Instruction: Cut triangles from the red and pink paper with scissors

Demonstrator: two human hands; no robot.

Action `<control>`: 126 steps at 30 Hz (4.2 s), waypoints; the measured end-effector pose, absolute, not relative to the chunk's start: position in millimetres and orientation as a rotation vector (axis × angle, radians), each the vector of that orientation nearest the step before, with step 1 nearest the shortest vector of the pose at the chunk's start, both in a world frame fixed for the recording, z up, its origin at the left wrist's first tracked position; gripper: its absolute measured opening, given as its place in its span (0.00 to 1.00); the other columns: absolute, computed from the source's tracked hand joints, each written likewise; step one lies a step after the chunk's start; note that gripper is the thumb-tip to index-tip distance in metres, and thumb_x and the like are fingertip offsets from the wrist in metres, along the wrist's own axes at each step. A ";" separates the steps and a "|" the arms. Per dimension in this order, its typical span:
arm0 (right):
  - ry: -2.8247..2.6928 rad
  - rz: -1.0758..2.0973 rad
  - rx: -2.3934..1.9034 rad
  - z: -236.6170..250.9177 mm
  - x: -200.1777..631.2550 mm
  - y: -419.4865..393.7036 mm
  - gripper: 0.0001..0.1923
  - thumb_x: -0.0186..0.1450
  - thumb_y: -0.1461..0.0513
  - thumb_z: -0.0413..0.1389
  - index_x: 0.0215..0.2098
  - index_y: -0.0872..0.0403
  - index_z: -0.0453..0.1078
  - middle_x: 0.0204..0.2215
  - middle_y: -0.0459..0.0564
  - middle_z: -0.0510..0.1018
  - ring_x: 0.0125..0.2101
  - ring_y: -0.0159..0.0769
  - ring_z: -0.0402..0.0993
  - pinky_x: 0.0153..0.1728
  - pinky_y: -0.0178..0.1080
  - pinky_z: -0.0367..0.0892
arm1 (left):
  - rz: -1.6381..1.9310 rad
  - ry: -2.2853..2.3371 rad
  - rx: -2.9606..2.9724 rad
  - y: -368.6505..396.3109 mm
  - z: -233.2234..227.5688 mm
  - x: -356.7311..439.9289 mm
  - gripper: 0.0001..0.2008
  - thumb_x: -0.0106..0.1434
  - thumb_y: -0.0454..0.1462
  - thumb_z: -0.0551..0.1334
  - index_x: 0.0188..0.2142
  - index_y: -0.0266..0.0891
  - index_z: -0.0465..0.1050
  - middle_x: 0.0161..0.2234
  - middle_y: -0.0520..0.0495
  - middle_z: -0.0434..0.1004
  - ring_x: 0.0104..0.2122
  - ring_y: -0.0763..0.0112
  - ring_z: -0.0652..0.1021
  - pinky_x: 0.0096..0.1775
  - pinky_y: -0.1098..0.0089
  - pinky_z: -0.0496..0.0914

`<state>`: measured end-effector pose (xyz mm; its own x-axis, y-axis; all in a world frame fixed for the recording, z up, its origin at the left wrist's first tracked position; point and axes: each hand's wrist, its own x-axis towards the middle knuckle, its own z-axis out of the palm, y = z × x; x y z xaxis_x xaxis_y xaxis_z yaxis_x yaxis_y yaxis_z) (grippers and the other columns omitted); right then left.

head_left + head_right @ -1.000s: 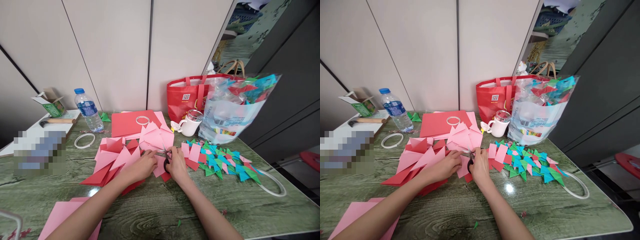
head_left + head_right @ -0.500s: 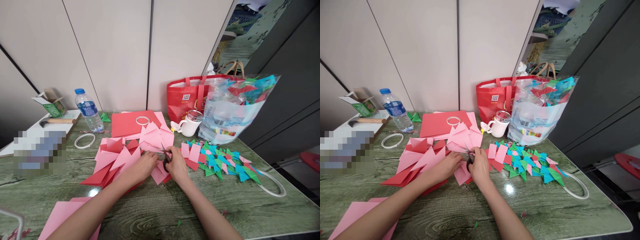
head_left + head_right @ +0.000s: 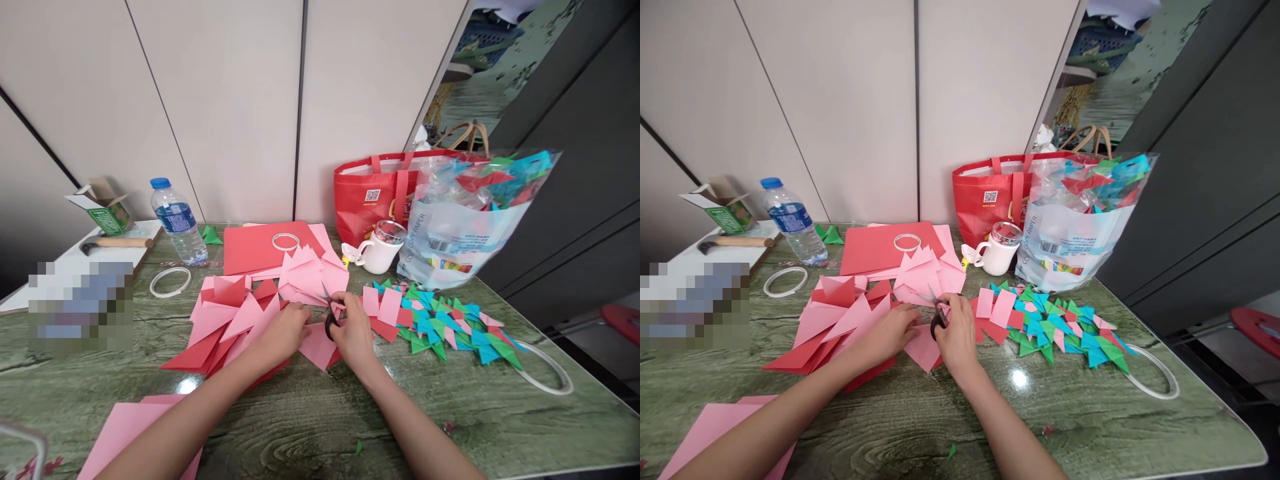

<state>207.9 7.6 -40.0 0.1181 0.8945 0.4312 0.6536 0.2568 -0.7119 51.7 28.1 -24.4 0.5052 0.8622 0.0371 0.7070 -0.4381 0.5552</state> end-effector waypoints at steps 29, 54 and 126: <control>-1.271 1.371 -0.934 -26.0 186.5 -4.8 0.21 0.48 0.59 0.64 0.40 0.54 0.68 0.29 0.46 0.70 0.29 0.33 0.68 0.31 0.35 0.65 | 1.363 0.978 0.911 30.4 41.9 44.9 0.12 0.44 0.37 0.70 0.23 0.31 0.70 0.20 0.49 0.75 0.22 0.72 0.76 0.30 0.69 0.73; -1.313 1.461 -0.863 -19.4 185.6 -7.2 0.19 0.49 0.57 0.64 0.37 0.56 0.68 0.25 0.45 0.68 0.26 0.30 0.63 0.29 0.34 0.60 | 1.192 1.039 1.023 22.8 33.8 51.8 0.11 0.44 0.36 0.70 0.22 0.33 0.70 0.18 0.51 0.75 0.19 0.73 0.76 0.26 0.73 0.70; -1.255 1.417 -0.963 -21.3 184.3 -9.0 0.19 0.45 0.57 0.66 0.33 0.57 0.69 0.19 0.41 0.65 0.21 0.26 0.57 0.22 0.31 0.54 | 1.236 1.148 1.095 16.2 39.6 57.9 0.07 0.48 0.33 0.67 0.23 0.34 0.69 0.19 0.49 0.75 0.21 0.72 0.76 0.26 0.73 0.70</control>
